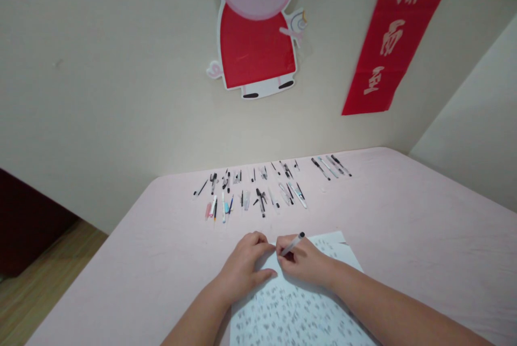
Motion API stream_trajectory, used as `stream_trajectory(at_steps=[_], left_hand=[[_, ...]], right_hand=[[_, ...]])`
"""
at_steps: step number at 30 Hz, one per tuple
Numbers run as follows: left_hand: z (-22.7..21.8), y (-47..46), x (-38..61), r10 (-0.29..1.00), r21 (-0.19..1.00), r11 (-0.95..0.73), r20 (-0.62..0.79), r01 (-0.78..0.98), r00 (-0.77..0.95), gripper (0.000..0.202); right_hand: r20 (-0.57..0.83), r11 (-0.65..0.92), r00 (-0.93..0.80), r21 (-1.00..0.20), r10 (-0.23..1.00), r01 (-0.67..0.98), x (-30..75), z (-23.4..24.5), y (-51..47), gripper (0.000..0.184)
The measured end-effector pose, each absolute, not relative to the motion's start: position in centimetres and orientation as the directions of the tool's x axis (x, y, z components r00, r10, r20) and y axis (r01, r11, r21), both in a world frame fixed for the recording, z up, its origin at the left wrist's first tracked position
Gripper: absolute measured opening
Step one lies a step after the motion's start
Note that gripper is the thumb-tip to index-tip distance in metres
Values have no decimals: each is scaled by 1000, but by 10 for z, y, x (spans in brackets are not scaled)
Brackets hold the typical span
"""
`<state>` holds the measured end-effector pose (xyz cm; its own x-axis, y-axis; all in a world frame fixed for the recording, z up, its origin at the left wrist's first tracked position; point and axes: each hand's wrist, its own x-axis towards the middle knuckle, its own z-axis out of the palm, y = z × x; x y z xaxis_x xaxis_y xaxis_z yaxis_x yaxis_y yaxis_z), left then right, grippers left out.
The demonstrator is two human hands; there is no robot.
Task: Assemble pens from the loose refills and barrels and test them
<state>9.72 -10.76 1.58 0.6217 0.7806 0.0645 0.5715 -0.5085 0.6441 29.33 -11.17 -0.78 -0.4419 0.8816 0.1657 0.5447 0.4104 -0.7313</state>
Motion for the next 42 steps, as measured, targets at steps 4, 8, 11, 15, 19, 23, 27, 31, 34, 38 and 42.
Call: stream_trajectory(at_steps=[4,8,11,15,19,23,27,31,34,38,42], left_hand=[[17,-108,97,778,642,-512,64,572,624,42],[15,-108,96,775,644,-519,78,562,627,42],[15,-107,96,778,643,-515,74,566,624,42],[14,-108,97,777,646,-514,71,564,626,41],[13,-107,96,773,649,-517,74,558,630,42],[10,-107,95,770,642,-527,83,558,632,43],[8,-106,95,772,636,-528,85,563,630,44],[11,-106,95,781,648,-511,75,565,620,44],[13,-107,95,780,662,-503,71,555,622,43],[14,-108,95,787,673,-493,75,551,612,40],[12,-107,96,792,680,-486,79,548,605,35]], right_hand=[[183,437,-458,-718,870,542,294,-10,-111,16],[184,430,-447,-719,875,546,294,-11,-111,15],[170,422,-450,-722,877,549,294,-10,-112,15],[169,427,-460,-721,872,545,294,-10,-112,15],[167,424,-459,-726,872,542,294,-7,-111,14],[149,391,-449,-764,881,513,295,-5,-112,14],[107,329,-428,-808,897,489,296,-7,-110,13],[34,155,-330,-925,943,347,300,-11,-100,6],[32,86,-259,-976,965,200,303,-11,-91,7],[59,87,-207,-988,976,126,307,-10,-85,16],[55,66,-182,-996,982,54,307,-11,-85,29]])
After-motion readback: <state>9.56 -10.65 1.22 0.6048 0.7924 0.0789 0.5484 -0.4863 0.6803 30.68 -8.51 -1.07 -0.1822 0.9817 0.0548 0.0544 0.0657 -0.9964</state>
